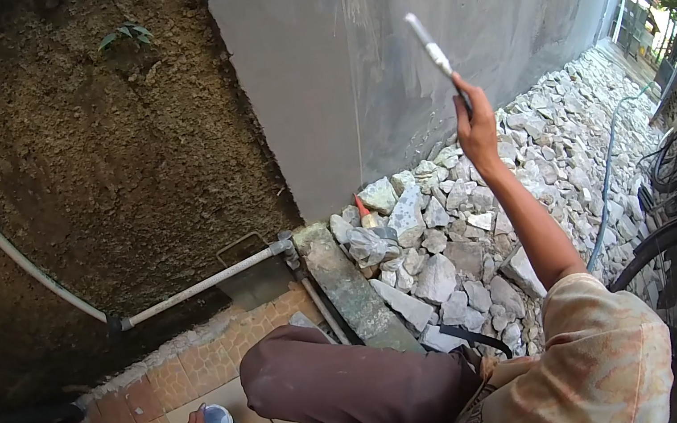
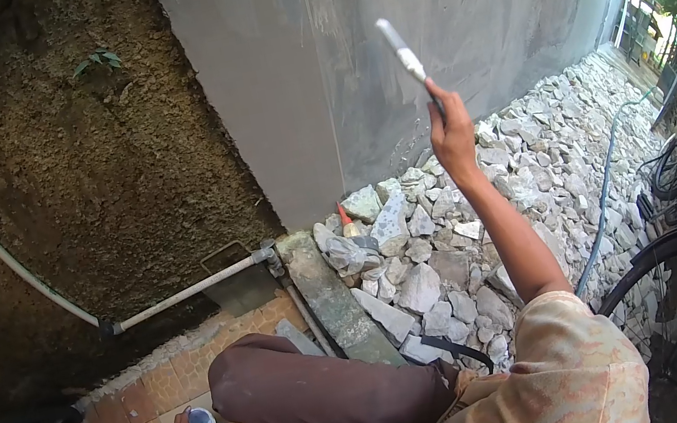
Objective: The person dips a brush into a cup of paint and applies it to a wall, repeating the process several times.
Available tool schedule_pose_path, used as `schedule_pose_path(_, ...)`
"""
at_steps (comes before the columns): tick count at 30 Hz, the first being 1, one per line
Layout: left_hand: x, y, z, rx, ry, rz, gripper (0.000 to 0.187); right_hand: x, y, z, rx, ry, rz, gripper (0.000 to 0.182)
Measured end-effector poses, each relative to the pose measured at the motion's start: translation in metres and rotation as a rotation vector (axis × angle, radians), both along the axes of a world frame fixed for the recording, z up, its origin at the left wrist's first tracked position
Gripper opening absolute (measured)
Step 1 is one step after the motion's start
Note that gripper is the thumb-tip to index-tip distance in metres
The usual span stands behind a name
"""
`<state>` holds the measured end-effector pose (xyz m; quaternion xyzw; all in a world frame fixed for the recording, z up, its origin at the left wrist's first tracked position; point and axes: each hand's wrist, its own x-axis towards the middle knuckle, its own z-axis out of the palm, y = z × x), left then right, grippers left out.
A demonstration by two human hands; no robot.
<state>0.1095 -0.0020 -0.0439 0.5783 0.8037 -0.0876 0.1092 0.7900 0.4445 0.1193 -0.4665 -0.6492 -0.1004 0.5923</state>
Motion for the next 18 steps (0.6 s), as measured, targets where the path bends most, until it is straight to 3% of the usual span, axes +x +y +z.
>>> schedule_pose_path(4, 0.004, 0.004, 0.006, -0.011, 0.011, -0.007, 0.107, 0.014, 0.002, -0.084, -0.396, -0.320, -0.026, 0.032)
schedule_pose_path(8, 0.004, 0.006, 0.010, 0.003, 0.005, 0.003, 0.107, 0.039, -0.001, -0.122, -0.702, -0.589, 0.015, 0.034)
schedule_pose_path(10, 0.004, 0.007, 0.012, 0.028, 0.000, -0.003, 0.107, 0.034, -0.002, -0.103, -0.675, -0.500, 0.010, 0.034)
schedule_pose_path(14, 0.004, 0.003, 0.010, 0.002, 0.012, 0.002, 0.107, 0.010, 0.002, -0.030, -0.127, -0.070, 0.038, 0.039)
schedule_pose_path(16, 0.003, 0.001, 0.003, 0.014, 0.030, -0.012, 0.107, 0.001, -0.002, 0.000, -0.223, 0.291, 0.029, 0.038)
schedule_pose_path(18, 0.002, -0.003, 0.002, 0.017, 0.014, -0.015, 0.107, 0.003, 0.007, -0.002, -0.166, 0.289, 0.019, 0.037)
